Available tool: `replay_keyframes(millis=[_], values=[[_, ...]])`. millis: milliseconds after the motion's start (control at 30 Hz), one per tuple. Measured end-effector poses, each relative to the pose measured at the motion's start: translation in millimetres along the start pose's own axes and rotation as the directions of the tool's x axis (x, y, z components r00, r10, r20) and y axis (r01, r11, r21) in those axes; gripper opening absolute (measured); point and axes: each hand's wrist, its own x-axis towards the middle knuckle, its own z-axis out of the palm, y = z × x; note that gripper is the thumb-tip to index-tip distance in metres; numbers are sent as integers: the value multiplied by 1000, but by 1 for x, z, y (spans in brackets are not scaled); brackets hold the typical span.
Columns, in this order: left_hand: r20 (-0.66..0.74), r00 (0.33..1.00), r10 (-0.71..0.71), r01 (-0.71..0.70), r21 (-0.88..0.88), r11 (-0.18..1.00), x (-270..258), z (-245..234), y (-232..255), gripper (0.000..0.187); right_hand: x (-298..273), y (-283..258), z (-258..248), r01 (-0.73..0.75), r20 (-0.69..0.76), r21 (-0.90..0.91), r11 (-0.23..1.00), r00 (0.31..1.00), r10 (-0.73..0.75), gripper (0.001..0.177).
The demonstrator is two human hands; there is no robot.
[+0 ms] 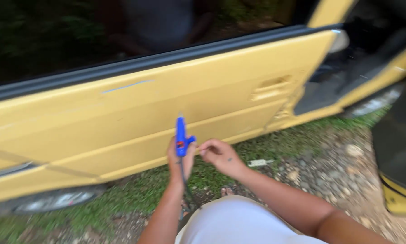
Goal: Repairing a dent on a yellow car door using a hot glue gun and blue puller tabs.
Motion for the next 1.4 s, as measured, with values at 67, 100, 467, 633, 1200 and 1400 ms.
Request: replay_keyframes(millis=[67,100,467,633,1200,1400], values=[[-19,1000,20,-22,-74,997,1,8,-5,25,1,-2,-6,-16,25,-39,999,1000,17,9],[4,999,39,-38,-165,986,3,10,-8,25,0,-3,-7,-27,5,-91,995,1000,27,9],[-40,998,-40,20,-410,912,8,26,19,25,20,-26,6,68,1,-276,959,997,-71,13],[-78,996,-41,3,-430,903,14,31,23,26,29,-33,6,90,-8,-341,936,995,-98,12],[-123,992,35,-69,-281,957,7,27,45,24,41,-40,3,59,-19,-391,919,997,-72,12],[-122,960,252,-267,-126,955,2,25,46,26,39,-43,-1,71,-14,-385,920,996,-83,11]])
